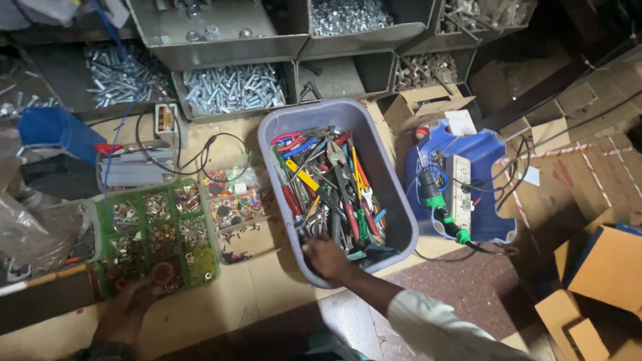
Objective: The person assembles electrical components on a yellow mounting plate using a screwdriver, handles various small metal parts from a storage container, and fits components into a gray electrical box.
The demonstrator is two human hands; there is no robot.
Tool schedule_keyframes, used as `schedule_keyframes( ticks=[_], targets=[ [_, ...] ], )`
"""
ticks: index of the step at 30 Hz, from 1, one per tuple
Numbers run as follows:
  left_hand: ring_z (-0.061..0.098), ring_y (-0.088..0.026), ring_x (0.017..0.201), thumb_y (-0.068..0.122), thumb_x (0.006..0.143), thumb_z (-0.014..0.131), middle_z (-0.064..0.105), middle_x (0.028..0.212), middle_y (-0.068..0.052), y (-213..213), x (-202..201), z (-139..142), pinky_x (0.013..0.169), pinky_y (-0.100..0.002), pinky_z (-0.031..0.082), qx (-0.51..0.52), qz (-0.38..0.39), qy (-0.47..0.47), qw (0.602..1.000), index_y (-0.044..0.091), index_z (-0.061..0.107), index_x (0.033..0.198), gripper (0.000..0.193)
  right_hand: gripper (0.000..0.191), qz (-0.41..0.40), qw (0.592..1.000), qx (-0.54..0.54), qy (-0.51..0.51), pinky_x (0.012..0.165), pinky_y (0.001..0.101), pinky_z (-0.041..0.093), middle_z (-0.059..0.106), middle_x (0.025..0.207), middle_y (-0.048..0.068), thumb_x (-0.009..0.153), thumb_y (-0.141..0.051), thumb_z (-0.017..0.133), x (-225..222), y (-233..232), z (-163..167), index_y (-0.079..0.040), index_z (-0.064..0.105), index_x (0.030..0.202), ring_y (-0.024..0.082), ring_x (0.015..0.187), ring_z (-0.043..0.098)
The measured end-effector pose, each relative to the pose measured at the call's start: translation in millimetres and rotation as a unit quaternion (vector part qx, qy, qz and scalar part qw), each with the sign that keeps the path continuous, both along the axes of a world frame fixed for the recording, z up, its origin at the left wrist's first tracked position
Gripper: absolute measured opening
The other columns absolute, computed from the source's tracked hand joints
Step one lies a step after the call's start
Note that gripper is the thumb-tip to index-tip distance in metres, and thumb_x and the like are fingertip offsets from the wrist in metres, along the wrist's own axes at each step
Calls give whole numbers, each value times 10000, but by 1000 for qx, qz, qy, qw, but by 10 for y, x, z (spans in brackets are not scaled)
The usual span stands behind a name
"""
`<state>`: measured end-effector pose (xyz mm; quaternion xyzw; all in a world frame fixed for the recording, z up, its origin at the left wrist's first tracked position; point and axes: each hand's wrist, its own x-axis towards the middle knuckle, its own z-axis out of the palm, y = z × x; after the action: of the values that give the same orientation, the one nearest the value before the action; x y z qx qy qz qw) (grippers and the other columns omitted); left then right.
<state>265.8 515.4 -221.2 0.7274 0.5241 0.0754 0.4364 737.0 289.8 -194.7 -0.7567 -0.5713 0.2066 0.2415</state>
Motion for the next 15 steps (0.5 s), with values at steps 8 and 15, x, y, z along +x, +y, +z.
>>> schedule_keyframes(
  ticks=[8,15],
  targets=[
    [714,-259,1061,321,952,629,759,1114,-152,0,192,81,947,-405,534,-2,4,-26,1000,101,649,1294,407,337,-275,826,146,469,446,270,341,479,616,-11,1071,-281,540,-371,-59,759,-125,516,774,65,494,421],
    [744,-282,990,289,916,690,718,1055,-154,9,85,41,917,-412,559,-2,20,17,1000,128,635,1297,417,197,-130,897,191,377,643,247,395,454,861,-4,1057,-182,530,-578,-114,1295,-53,564,912,76,725,458]
  ],
)
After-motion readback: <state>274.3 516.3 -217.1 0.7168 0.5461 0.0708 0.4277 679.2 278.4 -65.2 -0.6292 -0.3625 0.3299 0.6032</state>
